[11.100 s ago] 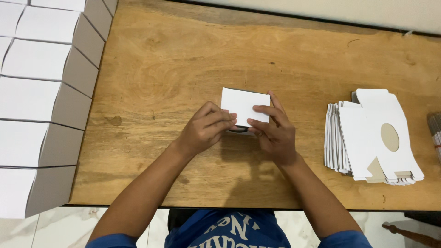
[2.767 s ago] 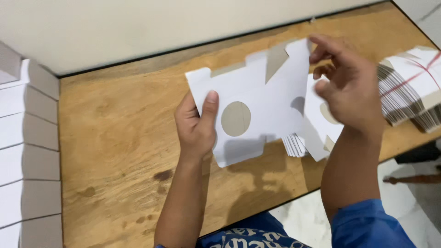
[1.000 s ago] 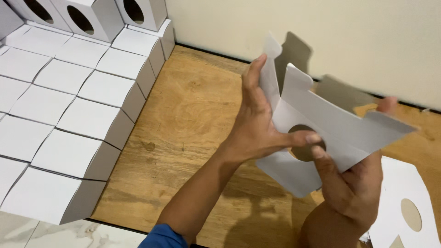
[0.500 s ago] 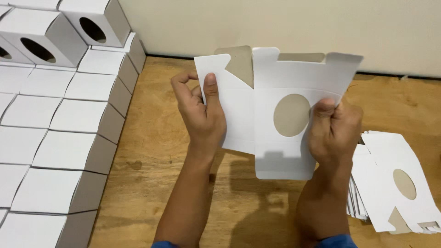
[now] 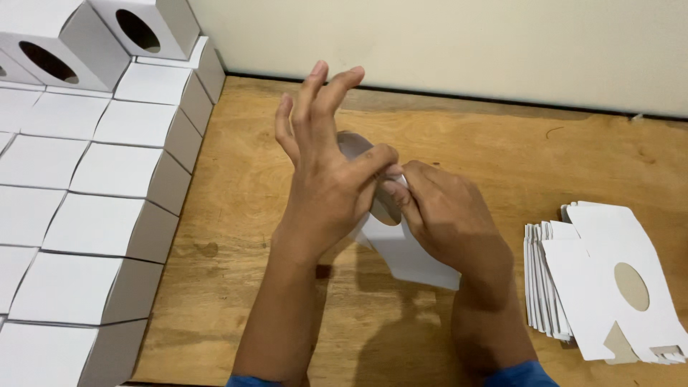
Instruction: The person assembles small white cardboard boxes by folding flat sheets along pre-cut lines and tucking tabs into slots. They repeatedly pick up a flat sheet, fold it into a box shape, and place the finished box onto a growing stack on the table.
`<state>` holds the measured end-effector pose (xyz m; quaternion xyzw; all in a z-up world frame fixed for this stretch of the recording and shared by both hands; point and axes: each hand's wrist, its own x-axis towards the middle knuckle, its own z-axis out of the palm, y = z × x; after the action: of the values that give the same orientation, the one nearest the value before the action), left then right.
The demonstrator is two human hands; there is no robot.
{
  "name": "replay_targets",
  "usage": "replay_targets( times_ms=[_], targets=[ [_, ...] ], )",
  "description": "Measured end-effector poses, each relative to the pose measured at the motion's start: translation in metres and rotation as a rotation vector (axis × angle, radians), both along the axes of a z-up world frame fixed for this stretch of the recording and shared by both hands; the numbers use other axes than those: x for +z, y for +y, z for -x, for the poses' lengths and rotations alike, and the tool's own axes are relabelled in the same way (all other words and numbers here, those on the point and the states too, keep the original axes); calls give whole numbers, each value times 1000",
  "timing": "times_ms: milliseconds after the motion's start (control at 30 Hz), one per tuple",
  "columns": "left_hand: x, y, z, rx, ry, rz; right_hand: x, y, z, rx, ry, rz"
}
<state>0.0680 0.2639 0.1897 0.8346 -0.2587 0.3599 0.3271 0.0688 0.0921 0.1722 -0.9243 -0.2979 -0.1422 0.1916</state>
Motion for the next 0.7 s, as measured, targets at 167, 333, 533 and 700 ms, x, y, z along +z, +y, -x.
replay_targets(
  times_ms=[167,333,533,700],
  targets=[
    [-9,3,-9,67,-86,129,12,-5,17,21,-109,70],
    [-5,8,-11,76,-104,194,16,-20,29,18,-146,76],
    [0,2,-11,51,-97,224,20,-34,38,-136,-58,152],
    [-1,3,-14,51,-125,230,22,-45,35,-73,-22,65]
  ],
)
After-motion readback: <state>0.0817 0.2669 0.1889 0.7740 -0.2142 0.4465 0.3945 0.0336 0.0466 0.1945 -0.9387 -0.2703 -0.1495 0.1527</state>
